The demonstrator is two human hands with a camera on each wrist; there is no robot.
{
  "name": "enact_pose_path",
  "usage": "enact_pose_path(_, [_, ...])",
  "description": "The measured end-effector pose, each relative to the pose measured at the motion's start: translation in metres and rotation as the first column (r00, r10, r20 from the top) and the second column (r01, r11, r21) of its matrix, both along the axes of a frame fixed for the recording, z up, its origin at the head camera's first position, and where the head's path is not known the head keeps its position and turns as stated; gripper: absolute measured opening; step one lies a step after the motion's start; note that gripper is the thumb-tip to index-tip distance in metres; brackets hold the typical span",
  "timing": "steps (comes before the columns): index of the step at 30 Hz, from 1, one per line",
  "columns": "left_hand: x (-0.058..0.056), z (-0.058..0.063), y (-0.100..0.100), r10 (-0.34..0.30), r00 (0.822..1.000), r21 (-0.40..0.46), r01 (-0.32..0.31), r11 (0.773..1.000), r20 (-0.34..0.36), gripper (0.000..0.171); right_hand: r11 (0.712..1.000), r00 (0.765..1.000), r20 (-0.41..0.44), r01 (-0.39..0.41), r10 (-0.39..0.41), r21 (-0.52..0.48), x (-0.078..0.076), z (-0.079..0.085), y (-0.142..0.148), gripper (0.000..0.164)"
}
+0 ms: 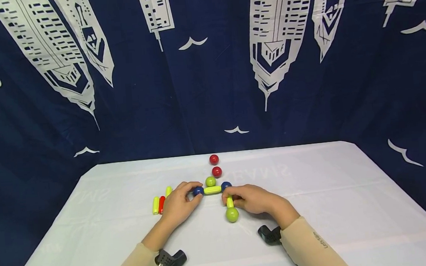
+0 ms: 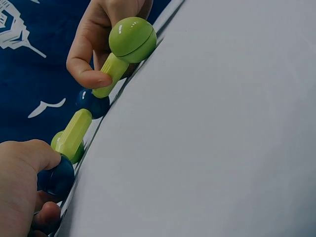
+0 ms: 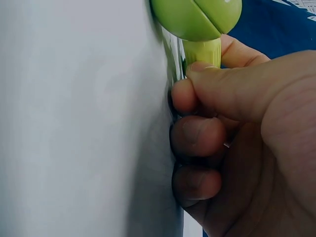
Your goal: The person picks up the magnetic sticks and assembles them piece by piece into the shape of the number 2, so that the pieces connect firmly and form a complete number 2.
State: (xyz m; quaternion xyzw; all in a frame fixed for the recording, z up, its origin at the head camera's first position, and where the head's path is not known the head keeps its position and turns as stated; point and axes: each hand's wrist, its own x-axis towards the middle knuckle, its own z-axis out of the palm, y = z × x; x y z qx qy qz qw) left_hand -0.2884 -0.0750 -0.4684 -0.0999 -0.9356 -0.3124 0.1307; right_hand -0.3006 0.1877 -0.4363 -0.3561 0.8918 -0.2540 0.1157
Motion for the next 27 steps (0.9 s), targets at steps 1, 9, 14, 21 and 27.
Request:
enact_pose_path(1, [0.000, 0.000, 0.000, -0.003, 1.000, 0.002, 0.003, 1.000, -0.002, 0.029, 1.000, 1.000, -0.001, 0.002, -0.002, -0.001, 0.000, 0.000, 0.000, 0.024])
enact_pose_path(9, [-0.001, -0.001, 0.000, 0.001, 1.000, 0.000, -0.001, 1.000, -0.003, 0.028, 0.999, 0.998, 0.063, 0.015, -0.012, -0.051, 0.002, 0.003, 0.001, 0.028])
enact_pose_path(14, [0.000, -0.001, 0.000, 0.002, 1.000, 0.001, -0.002, 1.000, -0.004, 0.028, 0.985, 0.990, 0.135, 0.064, -0.042, -0.159, 0.001, 0.003, 0.002, 0.037])
enact_pose_path(21, [0.001, -0.001, 0.000, 0.006, 1.000, 0.004, -0.006, 1.000, -0.002, 0.028, 0.931, 0.983, 0.051, 0.185, -0.178, -0.314, -0.001, 0.000, -0.001, 0.034])
enact_pose_path(27, [0.001, 0.000, -0.001, 0.000, 1.000, 0.005, 0.000, 1.000, -0.010, 0.028, 0.872, 0.940, 0.007, 0.319, -0.341, -0.370, -0.002, -0.006, -0.010, 0.039])
